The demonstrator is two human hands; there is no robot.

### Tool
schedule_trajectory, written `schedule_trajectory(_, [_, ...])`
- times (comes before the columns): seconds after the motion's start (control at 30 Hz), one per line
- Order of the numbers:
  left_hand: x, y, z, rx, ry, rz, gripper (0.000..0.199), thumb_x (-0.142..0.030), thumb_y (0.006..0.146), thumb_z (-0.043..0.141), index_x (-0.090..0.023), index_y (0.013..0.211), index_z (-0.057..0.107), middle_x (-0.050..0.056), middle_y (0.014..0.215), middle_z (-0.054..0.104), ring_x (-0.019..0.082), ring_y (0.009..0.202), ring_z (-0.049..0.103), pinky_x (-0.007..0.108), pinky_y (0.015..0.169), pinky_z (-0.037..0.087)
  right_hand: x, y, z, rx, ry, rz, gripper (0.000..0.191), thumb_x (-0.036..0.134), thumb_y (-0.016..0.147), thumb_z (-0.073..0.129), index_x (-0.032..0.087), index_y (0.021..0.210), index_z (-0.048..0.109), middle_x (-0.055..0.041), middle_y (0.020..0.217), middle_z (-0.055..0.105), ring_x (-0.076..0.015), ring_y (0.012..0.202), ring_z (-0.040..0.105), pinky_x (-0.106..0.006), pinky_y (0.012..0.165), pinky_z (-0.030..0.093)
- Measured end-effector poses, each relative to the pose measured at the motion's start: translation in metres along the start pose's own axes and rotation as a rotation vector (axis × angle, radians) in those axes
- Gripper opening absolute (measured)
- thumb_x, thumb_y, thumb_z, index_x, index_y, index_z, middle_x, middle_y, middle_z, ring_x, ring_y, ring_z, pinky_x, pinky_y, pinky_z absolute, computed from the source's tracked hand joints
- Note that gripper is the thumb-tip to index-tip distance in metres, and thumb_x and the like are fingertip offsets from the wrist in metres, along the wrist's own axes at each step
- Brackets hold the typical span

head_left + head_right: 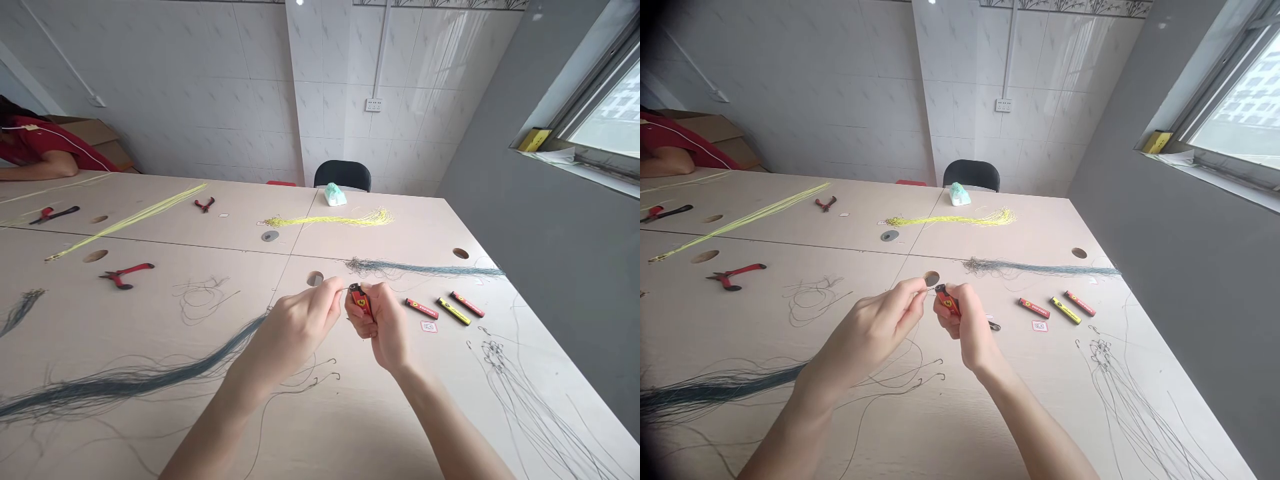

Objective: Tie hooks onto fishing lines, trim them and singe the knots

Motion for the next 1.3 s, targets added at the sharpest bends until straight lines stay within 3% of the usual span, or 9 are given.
schedule_trajectory(0.83, [0.0002, -0.0009, -0.0015, 0.007, 0.011, -0.003, 0.015, -0.012, 0.101, 0.035, -0.019, 0.096, 0.047, -0.008, 0.059, 0.043, 0.007, 0.044, 0.038, 0.027, 0.038, 0.032, 0.0010, 0.0002, 0.0017, 0.007, 0.000, 0.006, 0.032, 0.044, 0.077, 0.037, 0.022, 0.057, 0.027, 0.0062, 0.055, 0.016, -0.0099, 0.053, 0.007, -0.031, 0.050, 0.007])
schedule_trajectory(1.3, [-0.0002, -0.0016, -0.0025, 0.001, 0.016, -0.011, 0.014, -0.013, 0.101, 0.036, -0.019, 0.097, 0.048, -0.008, 0.060, 0.048, 0.007, 0.044, 0.043, 0.026, 0.039, 0.031, -0.0004, -0.0002, 0.0012, 0.012, 0.007, 0.013, 0.033, 0.045, 0.077, 0.038, 0.022, 0.056, 0.028, 0.0063, 0.056, 0.016, -0.0100, 0.053, 0.007, -0.030, 0.050, 0.007])
Point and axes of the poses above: each hand's wrist, its own y-axis towards the middle knuckle, its own z-axis out of the palm, x = y × z, the point moved 8 cm from there along y, towards the middle knuckle
